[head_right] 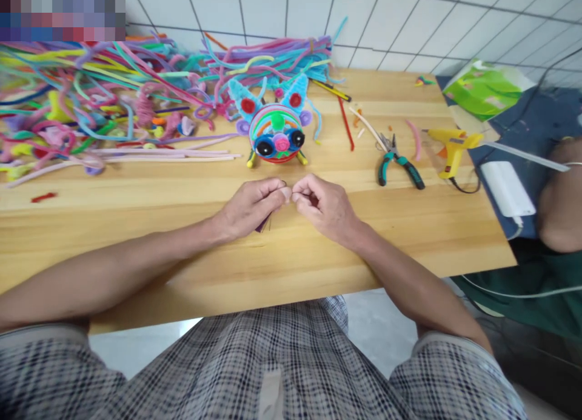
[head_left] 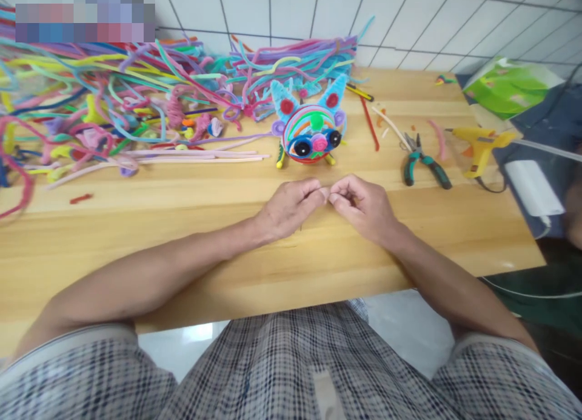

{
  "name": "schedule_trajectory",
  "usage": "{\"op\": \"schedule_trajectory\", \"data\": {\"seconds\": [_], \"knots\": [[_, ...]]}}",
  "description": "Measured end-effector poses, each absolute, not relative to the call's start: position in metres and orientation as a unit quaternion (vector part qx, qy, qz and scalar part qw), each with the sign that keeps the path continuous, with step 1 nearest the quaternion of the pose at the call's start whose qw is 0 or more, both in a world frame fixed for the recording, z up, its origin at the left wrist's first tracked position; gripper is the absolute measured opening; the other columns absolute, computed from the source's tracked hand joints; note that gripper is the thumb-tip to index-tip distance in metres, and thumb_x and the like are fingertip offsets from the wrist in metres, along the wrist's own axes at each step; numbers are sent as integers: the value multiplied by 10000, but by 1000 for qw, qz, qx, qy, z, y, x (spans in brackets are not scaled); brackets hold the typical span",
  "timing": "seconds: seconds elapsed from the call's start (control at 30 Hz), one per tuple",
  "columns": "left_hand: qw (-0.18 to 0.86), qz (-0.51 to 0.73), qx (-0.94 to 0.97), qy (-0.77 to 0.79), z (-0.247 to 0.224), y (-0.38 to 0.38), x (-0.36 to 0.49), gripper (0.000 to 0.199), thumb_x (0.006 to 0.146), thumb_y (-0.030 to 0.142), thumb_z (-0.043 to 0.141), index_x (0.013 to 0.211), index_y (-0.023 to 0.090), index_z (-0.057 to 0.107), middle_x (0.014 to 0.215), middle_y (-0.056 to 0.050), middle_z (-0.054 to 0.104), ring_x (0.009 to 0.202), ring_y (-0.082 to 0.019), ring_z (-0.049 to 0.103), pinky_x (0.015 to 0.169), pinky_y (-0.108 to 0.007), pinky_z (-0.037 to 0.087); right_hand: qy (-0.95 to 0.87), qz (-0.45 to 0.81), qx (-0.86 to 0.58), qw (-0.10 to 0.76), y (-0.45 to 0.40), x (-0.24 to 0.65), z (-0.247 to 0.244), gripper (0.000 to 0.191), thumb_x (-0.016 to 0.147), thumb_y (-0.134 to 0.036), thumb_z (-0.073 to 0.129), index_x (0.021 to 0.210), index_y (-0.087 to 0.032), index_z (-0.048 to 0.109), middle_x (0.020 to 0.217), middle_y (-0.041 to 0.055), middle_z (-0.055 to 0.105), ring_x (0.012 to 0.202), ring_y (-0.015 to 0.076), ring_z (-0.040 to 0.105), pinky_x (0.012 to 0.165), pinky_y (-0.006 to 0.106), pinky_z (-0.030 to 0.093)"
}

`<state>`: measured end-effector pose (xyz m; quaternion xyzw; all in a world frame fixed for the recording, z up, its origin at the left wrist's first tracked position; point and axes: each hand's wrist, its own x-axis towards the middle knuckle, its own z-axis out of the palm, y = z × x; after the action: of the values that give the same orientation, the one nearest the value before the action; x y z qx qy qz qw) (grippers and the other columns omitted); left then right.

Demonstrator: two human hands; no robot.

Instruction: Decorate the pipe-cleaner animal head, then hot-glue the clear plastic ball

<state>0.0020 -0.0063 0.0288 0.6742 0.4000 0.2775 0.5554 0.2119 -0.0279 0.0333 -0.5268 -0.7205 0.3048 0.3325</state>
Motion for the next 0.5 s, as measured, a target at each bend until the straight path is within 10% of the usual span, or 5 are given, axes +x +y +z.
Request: {"op": "schedule_trajectory", "data": {"seconds": [0.23, 0.5], "knots": [[415, 370, 734, 390, 62, 2, -14, 334, 1057, 319, 622, 745, 209, 571, 658, 37, 554, 625, -124, 499, 622, -274, 378, -712, 300, -532, 347, -29, 219, 24, 71, 914, -302, 684, 871, -246, 694, 696, -26, 686, 585, 128, 587, 573, 262, 459], [-70, 285, 509, 809, 87, 39, -267, 131, 1002, 215, 643, 1053, 135, 732, 1111, -53, 780, 1001, -184, 621, 1121, -408, 490, -737, 240, -522, 355, -34, 234, 31, 72, 917, -333, 715, 902, -273, 753, 726, -18, 759, 633, 162, 698, 625, 278, 540]]}}
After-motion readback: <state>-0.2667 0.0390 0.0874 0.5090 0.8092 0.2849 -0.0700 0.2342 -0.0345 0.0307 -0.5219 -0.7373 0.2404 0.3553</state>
